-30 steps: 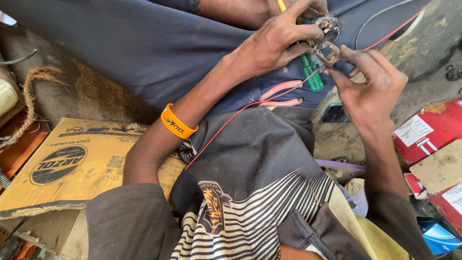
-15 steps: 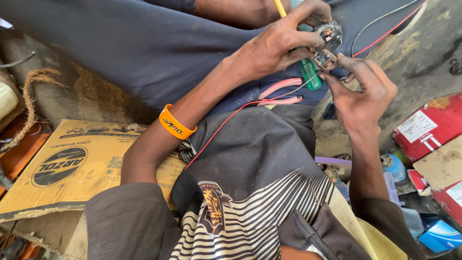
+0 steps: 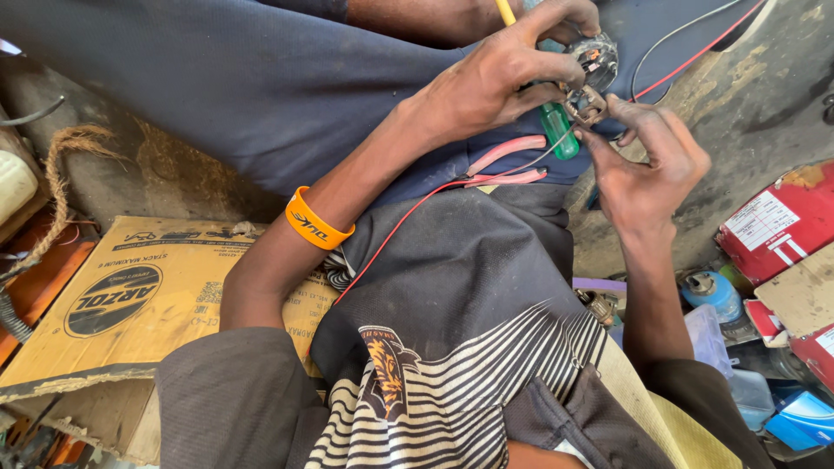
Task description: The person sits on the floor and repairs a small electrical motor component. They use a screwdriver to adjust internal parts, connect wires, and then insert the rotor into a red cylindrical housing.
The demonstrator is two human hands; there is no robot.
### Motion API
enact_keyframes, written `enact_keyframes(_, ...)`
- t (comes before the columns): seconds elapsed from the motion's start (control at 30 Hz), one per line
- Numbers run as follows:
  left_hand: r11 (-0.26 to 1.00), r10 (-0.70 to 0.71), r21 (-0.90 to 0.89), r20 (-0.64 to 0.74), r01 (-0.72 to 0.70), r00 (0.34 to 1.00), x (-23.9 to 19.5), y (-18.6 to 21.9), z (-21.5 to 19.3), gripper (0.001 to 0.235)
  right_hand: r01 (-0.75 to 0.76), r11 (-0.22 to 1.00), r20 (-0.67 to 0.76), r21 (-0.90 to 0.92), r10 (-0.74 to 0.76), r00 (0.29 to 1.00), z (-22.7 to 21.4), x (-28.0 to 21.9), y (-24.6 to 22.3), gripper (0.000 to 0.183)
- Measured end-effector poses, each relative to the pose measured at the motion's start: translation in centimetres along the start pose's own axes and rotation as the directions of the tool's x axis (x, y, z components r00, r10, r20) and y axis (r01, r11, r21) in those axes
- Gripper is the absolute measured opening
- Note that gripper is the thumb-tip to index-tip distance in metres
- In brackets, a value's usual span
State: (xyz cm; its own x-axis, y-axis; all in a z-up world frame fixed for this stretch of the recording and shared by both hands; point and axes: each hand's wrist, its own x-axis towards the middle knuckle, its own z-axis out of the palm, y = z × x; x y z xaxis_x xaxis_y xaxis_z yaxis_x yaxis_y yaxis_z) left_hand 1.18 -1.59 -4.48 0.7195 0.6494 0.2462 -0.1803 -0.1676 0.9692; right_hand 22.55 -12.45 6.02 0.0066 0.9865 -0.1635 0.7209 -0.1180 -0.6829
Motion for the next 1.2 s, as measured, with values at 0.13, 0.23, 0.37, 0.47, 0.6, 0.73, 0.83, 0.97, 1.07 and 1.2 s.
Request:
enact_keyframes(0.13, 1.0, 0.022, -0.002, 0.001, -0.022, 1.0, 0.06, 0.0, -0.1, 0.025, -0.004, 1.0, -0.009, 0.026, 0.005, 1.0, 0.13, -0.14, 0.07, 0.035)
enact_keyframes(0.23, 1.0, 0.029, 0.004, 0.005, -0.029, 1.0, 0.0, 0.06, -0.02, 0.025, -0.003, 1.0, -0.005, 0.028, 0.003, 1.0, 0.22, -0.34, 0.2, 0.034)
enact_keyframes(0.37, 1.0, 0.02, -0.001, 0.024, -0.02, 1.0, 0.14, 0.11, -0.3, 0.025, -0.008, 0.999, -0.022, 0.045, 0.009, 1.0, 0.44, -0.19, 0.25, 0.032)
enact_keyframes(0.47, 1.0, 0.006, -0.004, 0.036, -0.006, 0.999, 0.09, 0.09, -0.16, 0.025, -0.026, 0.998, -0.021, 0.06, 0.028, 0.999, 0.47, -0.37, 0.11, 0.032)
enact_keyframes(0.6, 1.0, 0.018, 0.0, 0.014, -0.018, 1.0, 0.18, 0.06, -0.15, 0.024, -0.027, 0.997, -0.024, 0.067, 0.029, 0.999, 0.47, -0.2, -0.3, 0.031)
enact_keyframes(0.73, 1.0, 0.023, -0.009, -0.002, -0.023, 1.0, 0.18, 0.0, 0.1, 0.027, -0.029, 0.999, -0.031, 0.027, 0.03, 0.999, 0.41, -0.1, -0.54, 0.033)
enact_keyframes(0.83, 1.0, 0.017, 0.019, 0.012, -0.017, 1.0, 0.17, -0.02, 0.12, 0.027, -0.035, 0.999, -0.042, 0.009, 0.035, 0.998, 0.51, -0.04, -0.61, 0.032)
enact_keyframes(0.97, 0.999, 0.023, 0.034, 0.003, -0.023, 1.0, 0.1, 0.06, 0.12, 0.028, -0.037, 0.999, -0.049, -0.002, 0.037, 0.998, 0.61, -0.06, -0.62, 0.032)
enact_keyframes(1.07, 0.999, 0.019, 0.038, 0.0, -0.019, 1.0, -0.01, 0.17, 0.23, 0.027, -0.03, 0.999, -0.049, -0.014, 0.029, 0.998, 0.59, -0.19, -0.51, 0.032)
enact_keyframes(1.2, 0.999, 0.0, 0.041, -0.017, 0.001, 1.0, 0.11, 0.17, 0.38, 0.029, -0.025, 1.0, -0.067, -0.013, 0.024, 0.997, 0.71, -0.23, -0.32, 0.033)
